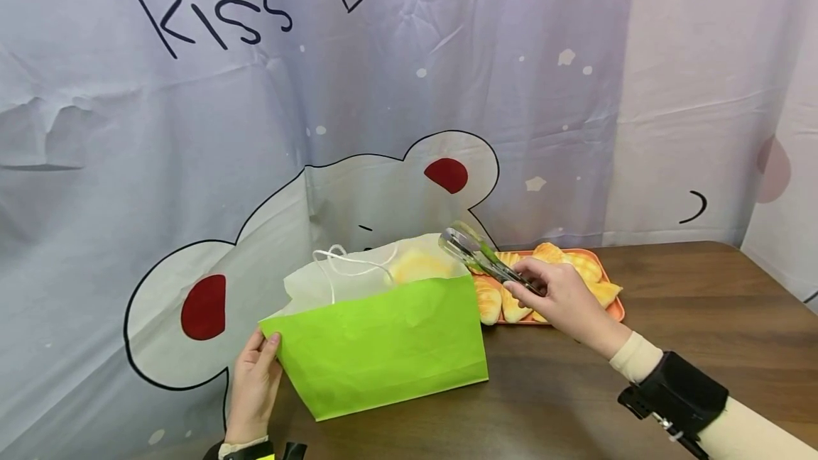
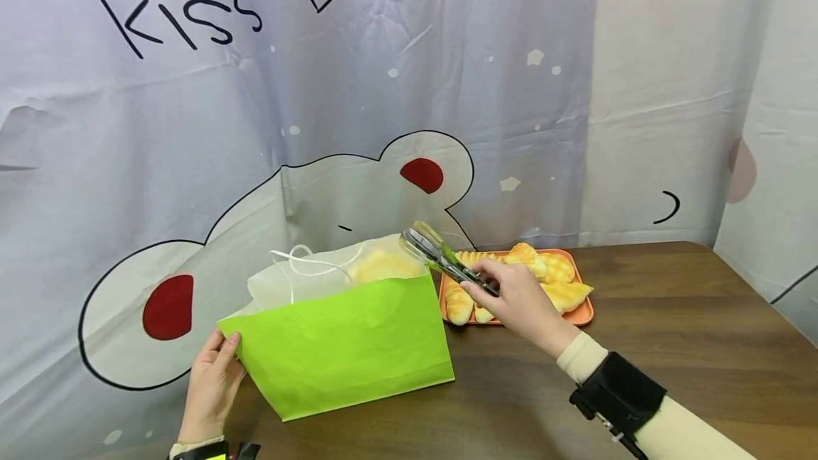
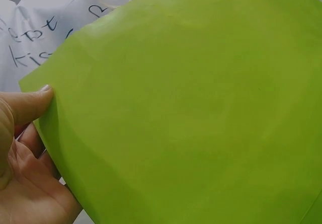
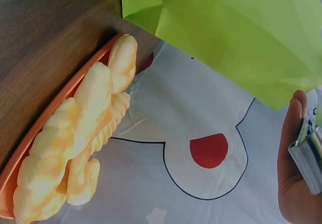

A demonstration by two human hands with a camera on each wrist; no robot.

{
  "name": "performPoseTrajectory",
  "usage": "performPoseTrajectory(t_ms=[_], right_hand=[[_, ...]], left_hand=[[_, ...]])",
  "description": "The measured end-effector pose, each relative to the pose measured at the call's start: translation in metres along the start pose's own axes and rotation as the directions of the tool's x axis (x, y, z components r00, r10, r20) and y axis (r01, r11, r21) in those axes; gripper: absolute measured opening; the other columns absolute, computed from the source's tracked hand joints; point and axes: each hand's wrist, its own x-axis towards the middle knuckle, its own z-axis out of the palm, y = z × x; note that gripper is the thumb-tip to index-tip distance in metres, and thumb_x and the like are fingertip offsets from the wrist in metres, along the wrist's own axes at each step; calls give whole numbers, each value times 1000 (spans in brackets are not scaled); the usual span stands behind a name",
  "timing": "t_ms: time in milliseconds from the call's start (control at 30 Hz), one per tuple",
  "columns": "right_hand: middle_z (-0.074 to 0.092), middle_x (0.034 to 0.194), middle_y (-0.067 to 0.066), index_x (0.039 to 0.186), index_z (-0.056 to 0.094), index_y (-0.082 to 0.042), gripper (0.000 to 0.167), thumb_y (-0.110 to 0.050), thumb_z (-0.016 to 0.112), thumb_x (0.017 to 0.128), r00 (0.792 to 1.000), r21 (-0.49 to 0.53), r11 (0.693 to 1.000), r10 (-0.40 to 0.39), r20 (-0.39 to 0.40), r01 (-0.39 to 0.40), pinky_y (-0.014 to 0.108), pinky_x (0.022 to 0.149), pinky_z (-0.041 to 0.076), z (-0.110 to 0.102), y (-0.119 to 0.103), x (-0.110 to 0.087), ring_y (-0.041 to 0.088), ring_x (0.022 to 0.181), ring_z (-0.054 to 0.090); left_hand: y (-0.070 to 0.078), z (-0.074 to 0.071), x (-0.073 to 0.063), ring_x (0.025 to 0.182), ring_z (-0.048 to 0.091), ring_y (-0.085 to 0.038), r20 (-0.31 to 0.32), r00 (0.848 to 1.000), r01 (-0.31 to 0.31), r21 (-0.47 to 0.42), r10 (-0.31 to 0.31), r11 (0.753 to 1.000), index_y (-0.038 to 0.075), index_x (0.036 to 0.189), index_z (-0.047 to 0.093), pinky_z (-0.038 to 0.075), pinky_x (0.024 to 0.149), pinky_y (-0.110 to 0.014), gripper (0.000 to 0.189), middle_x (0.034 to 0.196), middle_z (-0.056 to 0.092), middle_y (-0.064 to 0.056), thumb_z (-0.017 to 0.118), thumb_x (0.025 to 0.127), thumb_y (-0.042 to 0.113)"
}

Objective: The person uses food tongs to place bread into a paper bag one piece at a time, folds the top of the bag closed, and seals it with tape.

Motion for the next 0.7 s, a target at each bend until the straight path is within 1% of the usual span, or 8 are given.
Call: performPoseTrajectory(t_ms=[233, 333, 533, 700], right_hand=[[68, 72, -6, 96, 67, -14, 13, -10, 76, 87, 1000, 4, 1000, 2, -13, -2, 15, 51, 49, 0, 1, -1, -5, 59, 60], [70, 73, -5, 97, 68, -14, 12, -9, 75, 88, 1000, 12, 1000, 25, -12, -25, 16, 51, 50, -2, 2, -3, -1, 59, 62], [72, 76, 1, 100, 68, -10, 9, -14, 71, 93, 992, 46, 991, 124, 14, -124, 21, 54, 55, -6, 6, -5, 2, 62, 67], [74, 82, 8, 105, 67, -7, 15, -20, 67, 97, 970, 102, 965, 238, 42, -241, 23, 59, 58, -9, 16, -7, 5, 64, 69]], left_hand=[[1, 0, -1, 102, 65, -2, 1, 1000, -1, -3, 1, 1000, 18, 129, 58, 54, 86, -17, 33, 114, 68, 9, 40, 107, 3], [1, 0, -1, 102, 65, -3, -1, 1000, -1, -1, 1, 1000, 18, 129, 58, 54, 86, -17, 32, 114, 67, 9, 40, 107, 3], [2, 1, -1, 101, 65, -3, -3, 1000, 3, 10, -3, 1000, 17, 129, 58, 54, 86, -17, 31, 114, 67, 8, 40, 107, 3], [2, 1, -1, 101, 65, -3, -6, 1000, -1, 18, 1, 1000, 16, 129, 57, 54, 85, -17, 30, 114, 67, 8, 41, 107, 4]])
